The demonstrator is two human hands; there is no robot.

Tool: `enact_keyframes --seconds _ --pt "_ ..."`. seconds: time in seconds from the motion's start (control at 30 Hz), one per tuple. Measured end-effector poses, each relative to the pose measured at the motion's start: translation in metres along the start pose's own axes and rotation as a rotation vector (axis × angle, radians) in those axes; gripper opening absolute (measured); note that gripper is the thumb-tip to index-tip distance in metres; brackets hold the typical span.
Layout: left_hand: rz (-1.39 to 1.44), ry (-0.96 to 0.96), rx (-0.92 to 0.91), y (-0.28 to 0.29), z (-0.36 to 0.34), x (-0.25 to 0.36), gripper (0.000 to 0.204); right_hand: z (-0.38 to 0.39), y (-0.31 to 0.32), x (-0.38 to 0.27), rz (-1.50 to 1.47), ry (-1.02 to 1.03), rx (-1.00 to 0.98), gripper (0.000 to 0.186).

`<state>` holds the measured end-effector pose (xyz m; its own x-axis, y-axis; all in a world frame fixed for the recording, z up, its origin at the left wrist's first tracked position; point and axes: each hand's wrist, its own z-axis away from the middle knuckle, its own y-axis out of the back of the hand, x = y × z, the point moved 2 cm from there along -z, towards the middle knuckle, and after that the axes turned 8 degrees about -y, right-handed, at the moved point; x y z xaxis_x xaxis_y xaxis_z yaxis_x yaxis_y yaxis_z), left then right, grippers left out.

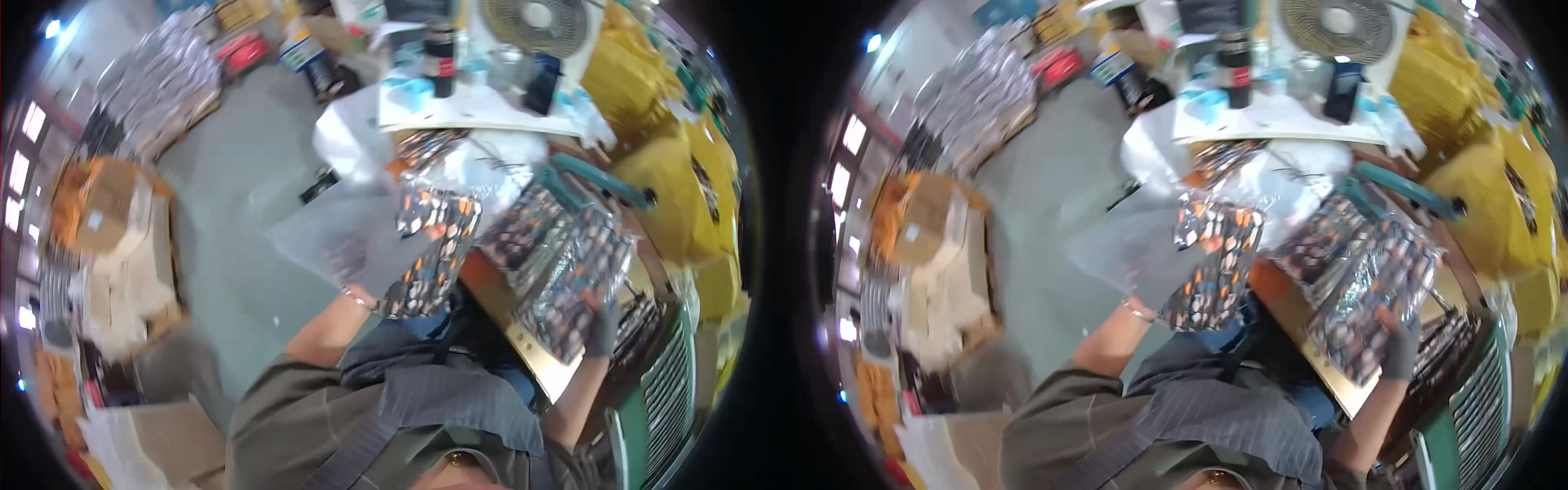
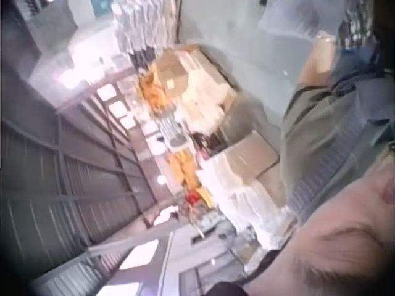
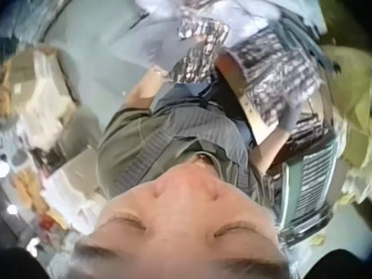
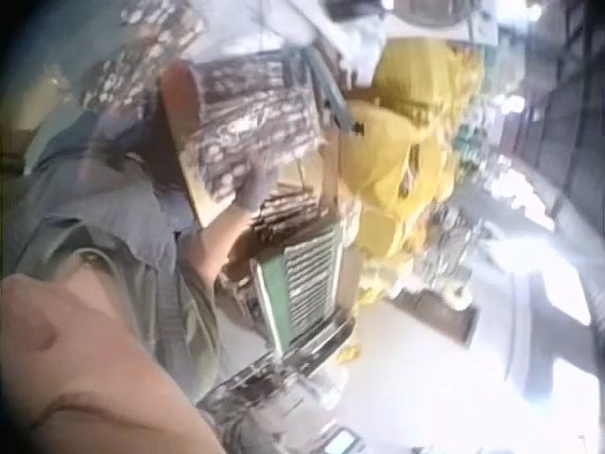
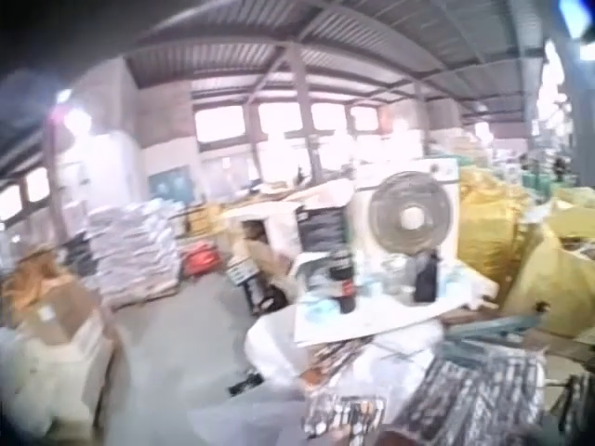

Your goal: Gathering bundles of pens, placing them into plastic bags, and sealing the bags using a heat sealer.

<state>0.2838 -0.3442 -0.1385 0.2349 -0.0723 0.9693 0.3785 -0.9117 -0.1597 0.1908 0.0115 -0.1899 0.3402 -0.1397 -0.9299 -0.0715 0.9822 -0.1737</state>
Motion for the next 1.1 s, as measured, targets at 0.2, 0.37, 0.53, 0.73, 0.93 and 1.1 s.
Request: enact_keyframes --seconds 0.2,0.37,0.53,0.73,0.93,1.1 --pt "-0.153 0.198 -0.170 0.025 0.000 -0.110 0.028 -0.008 -0.139 0.126 -0.176 -0.382 -0.728 0.046" --pt "-0.725 -0.154 -0.146 0.183 -0.014 0.021 0.032 -0.029 -0.272 0.012 -0.056 -0.214 -0.642 0.035" --pt "-1.435 0.037 0.021 0.287 0.002 -0.070 0.049 -0.057 -0.426 0.010 -0.127 -0.297 -0.739 0.042" --pt "-0.352 0.418 0.598 0.321 0.027 -0.094 0.054 -0.046 -0.425 0.106 0.860 1.119 -0.988 0.020" --pt "-0.898 0.793 0.316 0.355 0.018 -0.107 0.047 -0.087 -0.398 0.164 1.416 0.220 -1.029 0.061" --pt "-1.209 -0.586 0.238 0.380 0.015 -0.120 0.033 -0.120 -0.391 0.064 1.704 0.646 -0.752 0.061"
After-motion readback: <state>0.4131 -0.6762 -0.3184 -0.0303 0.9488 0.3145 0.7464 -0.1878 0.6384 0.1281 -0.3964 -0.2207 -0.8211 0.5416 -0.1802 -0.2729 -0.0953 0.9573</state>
